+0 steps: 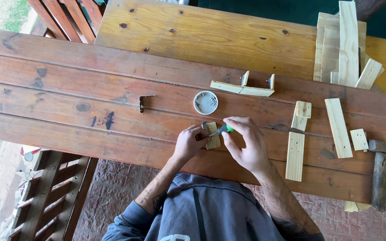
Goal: The person assembles small wooden pieces with metal brackets using a screwdriver. They place brackets on wood, insert screws, and tighten them, repeating the process for multiple pieces on a wooden workbench.
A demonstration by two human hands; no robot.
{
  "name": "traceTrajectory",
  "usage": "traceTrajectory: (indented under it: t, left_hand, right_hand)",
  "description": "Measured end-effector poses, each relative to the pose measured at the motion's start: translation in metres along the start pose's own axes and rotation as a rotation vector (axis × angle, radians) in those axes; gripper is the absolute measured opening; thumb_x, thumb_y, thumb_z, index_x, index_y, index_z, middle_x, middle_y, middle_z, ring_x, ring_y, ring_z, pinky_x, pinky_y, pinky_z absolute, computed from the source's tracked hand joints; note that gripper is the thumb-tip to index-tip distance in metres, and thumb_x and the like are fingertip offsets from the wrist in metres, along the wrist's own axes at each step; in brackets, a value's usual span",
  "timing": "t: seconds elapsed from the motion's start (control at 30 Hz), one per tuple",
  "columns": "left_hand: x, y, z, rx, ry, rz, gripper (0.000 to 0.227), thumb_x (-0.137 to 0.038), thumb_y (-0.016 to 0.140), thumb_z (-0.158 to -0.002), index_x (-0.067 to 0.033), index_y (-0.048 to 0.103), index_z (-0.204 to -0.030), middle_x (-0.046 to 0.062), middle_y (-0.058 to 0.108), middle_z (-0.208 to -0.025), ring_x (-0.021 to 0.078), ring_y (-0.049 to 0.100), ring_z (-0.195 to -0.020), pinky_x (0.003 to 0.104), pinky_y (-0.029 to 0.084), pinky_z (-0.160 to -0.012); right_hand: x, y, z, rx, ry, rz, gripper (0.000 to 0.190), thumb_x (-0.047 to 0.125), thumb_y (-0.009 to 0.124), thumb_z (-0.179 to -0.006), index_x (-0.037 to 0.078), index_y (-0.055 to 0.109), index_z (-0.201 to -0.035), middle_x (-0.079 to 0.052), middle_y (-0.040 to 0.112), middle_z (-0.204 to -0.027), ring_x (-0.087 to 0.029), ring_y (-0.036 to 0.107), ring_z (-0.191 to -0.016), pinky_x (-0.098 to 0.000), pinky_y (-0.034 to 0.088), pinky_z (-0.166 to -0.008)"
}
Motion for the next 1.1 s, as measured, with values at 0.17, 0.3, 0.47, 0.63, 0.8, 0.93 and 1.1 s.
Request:
traceTrajectory:
  t: [0.17, 0.3, 0.47, 0.63, 0.8, 0.93, 1.1]
  left_hand:
    - [0.004, 0.002, 0.000, -0.002, 0.002, -0.013, 0.023, -0.034, 0.096, -0.089, -0.0247, 0.087, -0.109, 0.006, 0.080, -0.099, 0.0372, 0.085, -0.094, 0.052, 0.070, -0.085]
    - [0.005, 0.002, -0.001, -0.005, 0.013, -0.020, 0.023, -0.035, 0.096, -0.089, -0.0237, 0.086, -0.107, 0.008, 0.079, -0.100, 0.0405, 0.084, -0.095, 0.054, 0.070, -0.085]
    - [0.005, 0.002, 0.000, 0.015, 0.005, -0.031, 0.025, -0.039, 0.095, -0.090, -0.0240, 0.086, -0.108, 0.008, 0.079, -0.101, 0.0402, 0.084, -0.097, 0.055, 0.070, -0.086]
    - [0.007, 0.004, 0.001, 0.019, -0.005, -0.051, 0.026, -0.042, 0.094, -0.090, -0.0261, 0.085, -0.109, 0.005, 0.079, -0.104, 0.0385, 0.084, -0.099, 0.054, 0.071, -0.087]
    - [0.008, 0.006, 0.001, 0.013, 0.010, -0.028, 0.023, -0.036, 0.092, -0.093, -0.0259, 0.086, -0.112, 0.006, 0.081, -0.105, 0.0388, 0.084, -0.101, 0.053, 0.071, -0.088]
    - [0.009, 0.007, 0.002, 0.008, 0.008, -0.032, 0.021, -0.033, 0.092, -0.094, -0.0243, 0.085, -0.112, 0.005, 0.080, -0.105, 0.0389, 0.084, -0.101, 0.053, 0.070, -0.088]
    - [0.007, 0.005, 0.003, 0.028, 0.018, -0.046, 0.024, -0.030, 0.092, -0.094, -0.0252, 0.088, -0.118, 0.003, 0.084, -0.109, 0.0367, 0.085, -0.105, 0.051, 0.071, -0.092]
  right_hand:
    - [0.004, 0.002, -0.005, 0.013, -0.011, 0.015, 0.040, -0.001, 0.085, -0.104, -0.005, 0.076, -0.143, -0.023, 0.081, -0.124, -0.043, 0.083, -0.105, -0.0539, 0.067, -0.081]
    - [0.007, 0.002, -0.011, 0.044, -0.021, -0.001, 0.040, -0.003, 0.084, -0.105, -0.006, 0.076, -0.144, -0.024, 0.081, -0.123, -0.045, 0.083, -0.106, -0.0553, 0.067, -0.081]
    - [0.014, 0.001, -0.020, 0.112, -0.004, -0.026, 0.041, -0.004, 0.083, -0.104, -0.003, 0.077, -0.144, -0.021, 0.081, -0.124, -0.043, 0.083, -0.106, -0.0538, 0.068, -0.080]
    - [0.003, 0.008, -0.015, 0.126, -0.010, 0.026, 0.039, -0.003, 0.086, -0.103, -0.002, 0.078, -0.141, -0.020, 0.080, -0.120, -0.041, 0.083, -0.103, -0.0537, 0.068, -0.077]
    - [-0.010, 0.007, -0.011, 0.138, 0.012, 0.092, 0.039, 0.009, 0.088, -0.106, 0.001, 0.077, -0.143, -0.018, 0.079, -0.126, -0.038, 0.083, -0.106, -0.0516, 0.069, -0.079]
    - [0.015, 0.001, -0.038, 0.172, 0.074, -0.075, 0.032, 0.002, 0.079, -0.110, -0.004, 0.074, -0.141, -0.025, 0.079, -0.131, -0.042, 0.084, -0.109, -0.0533, 0.070, -0.082]
    - [0.009, 0.011, -0.026, 0.190, 0.025, -0.076, 0.039, -0.002, 0.079, -0.108, 0.000, 0.075, -0.146, -0.021, 0.080, -0.133, -0.040, 0.084, -0.112, -0.0537, 0.073, -0.085]
Point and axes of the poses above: each hand's wrist, its own z-axis away from the middle knuckle, its own y-axis out of the palm, x = y × z, the point moved 3 cm from there along -z, towards the middle knuckle
